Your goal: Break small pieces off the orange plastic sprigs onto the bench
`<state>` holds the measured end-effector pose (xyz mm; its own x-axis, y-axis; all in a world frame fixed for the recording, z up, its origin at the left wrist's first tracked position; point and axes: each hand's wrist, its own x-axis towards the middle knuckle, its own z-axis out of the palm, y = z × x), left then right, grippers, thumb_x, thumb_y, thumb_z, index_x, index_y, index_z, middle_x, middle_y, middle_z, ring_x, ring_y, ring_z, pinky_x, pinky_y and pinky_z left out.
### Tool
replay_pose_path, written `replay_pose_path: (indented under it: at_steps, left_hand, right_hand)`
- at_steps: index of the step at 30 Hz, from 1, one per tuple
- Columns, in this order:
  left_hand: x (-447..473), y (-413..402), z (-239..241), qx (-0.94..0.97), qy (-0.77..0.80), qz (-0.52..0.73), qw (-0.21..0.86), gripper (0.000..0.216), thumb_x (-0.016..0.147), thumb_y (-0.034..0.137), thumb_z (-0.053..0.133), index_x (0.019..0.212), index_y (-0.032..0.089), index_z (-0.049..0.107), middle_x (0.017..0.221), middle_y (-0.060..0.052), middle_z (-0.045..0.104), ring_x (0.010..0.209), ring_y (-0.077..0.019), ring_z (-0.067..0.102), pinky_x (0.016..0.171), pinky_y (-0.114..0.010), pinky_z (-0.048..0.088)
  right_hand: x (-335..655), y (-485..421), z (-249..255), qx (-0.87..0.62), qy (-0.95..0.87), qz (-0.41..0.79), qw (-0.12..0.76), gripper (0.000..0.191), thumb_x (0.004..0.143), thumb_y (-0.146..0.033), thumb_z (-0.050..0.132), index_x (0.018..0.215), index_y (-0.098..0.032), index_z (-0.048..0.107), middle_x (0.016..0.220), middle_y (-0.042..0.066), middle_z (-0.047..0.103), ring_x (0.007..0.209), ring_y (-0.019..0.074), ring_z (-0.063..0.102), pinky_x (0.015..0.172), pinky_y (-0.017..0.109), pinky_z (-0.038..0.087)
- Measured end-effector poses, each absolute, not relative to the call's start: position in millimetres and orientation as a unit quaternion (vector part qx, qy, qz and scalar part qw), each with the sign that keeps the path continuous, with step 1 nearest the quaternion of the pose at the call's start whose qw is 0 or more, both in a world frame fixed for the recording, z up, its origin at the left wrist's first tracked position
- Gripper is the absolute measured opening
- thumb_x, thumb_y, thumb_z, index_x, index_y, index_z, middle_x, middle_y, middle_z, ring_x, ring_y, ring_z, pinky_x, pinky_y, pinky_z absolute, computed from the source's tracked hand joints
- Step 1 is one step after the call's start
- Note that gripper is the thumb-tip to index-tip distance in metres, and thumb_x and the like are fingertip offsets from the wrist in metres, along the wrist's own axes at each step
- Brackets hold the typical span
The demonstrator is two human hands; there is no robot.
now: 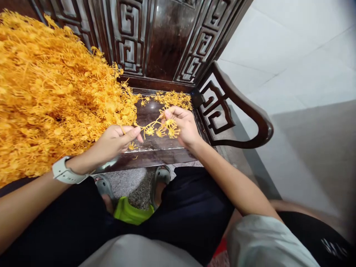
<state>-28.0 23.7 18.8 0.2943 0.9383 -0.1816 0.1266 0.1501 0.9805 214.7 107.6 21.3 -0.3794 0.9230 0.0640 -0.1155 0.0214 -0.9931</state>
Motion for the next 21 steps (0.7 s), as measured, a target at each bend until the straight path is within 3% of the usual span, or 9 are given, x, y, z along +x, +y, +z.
replay_pose_path:
  at_steps: [7, 12, 14, 18, 21]
  left_hand:
    - [-23, 30, 21, 0.576, 0.494, 0.338, 0.556, 0.042, 0.108, 0.053, 0.057, 0.082, 0.020, 0.063, 0.046, 0.009, 0.031, 0.044, -0.0093, 0.022, 0.047, -0.025, 0.019]
    - [-32, 24, 23, 0.602, 0.517, 0.309, 0.524, 0.044, 0.106, 0.054, 0.056, 0.079, 0.020, 0.062, 0.047, 0.009, 0.031, 0.045, -0.0099, 0.025, 0.048, -0.024, 0.025]
    - [-42, 22, 21, 0.602, 0.542, 0.299, 0.504, 0.045, 0.107, 0.055, 0.054, 0.081, 0.019, 0.064, 0.048, 0.010, 0.030, 0.046, -0.0099, 0.027, 0.050, -0.024, 0.027]
    - [-61, 24, 15, 0.542, 0.586, 0.326, 0.507, 0.046, 0.108, 0.058, 0.057, 0.087, 0.019, 0.066, 0.051, 0.009, 0.031, 0.049, -0.0100, 0.024, 0.049, -0.024, 0.022]
    - [-64, 30, 17, 0.459, 0.569, 0.403, 0.551, 0.039, 0.107, 0.050, 0.064, 0.084, 0.019, 0.064, 0.054, 0.008, 0.028, 0.051, -0.0093, 0.020, 0.050, -0.026, 0.018]
  right_hand:
    - [219, 130, 7, -0.407, -0.583, 0.524, 0.469, 0.024, 0.089, -0.039, 0.078, 0.080, -0.021, 0.065, 0.078, 0.001, 0.065, 0.063, 0.0121, 0.054, 0.057, 0.027, 0.044]
    - [282, 187, -15, -0.519, -0.547, 0.373, 0.540, 0.041, 0.099, -0.056, 0.067, 0.078, -0.025, 0.048, 0.060, -0.006, 0.041, 0.050, 0.0113, 0.039, 0.050, 0.025, 0.038]
    - [311, 197, -27, -0.552, -0.627, 0.334, 0.436, 0.048, 0.092, -0.061, 0.074, 0.072, -0.024, 0.052, 0.058, -0.003, 0.051, 0.054, 0.0127, 0.047, 0.054, 0.026, 0.041]
    - [330, 186, -47, -0.435, -0.765, 0.472, 0.057, 0.041, 0.079, -0.054, 0.088, 0.079, -0.015, 0.075, 0.078, 0.006, 0.077, 0.071, 0.0175, 0.066, 0.072, 0.031, 0.052]
    - [318, 177, -50, -0.341, -0.773, 0.531, -0.069, 0.033, 0.084, -0.047, 0.086, 0.086, -0.014, 0.082, 0.087, 0.007, 0.082, 0.080, 0.0186, 0.071, 0.083, 0.034, 0.054]
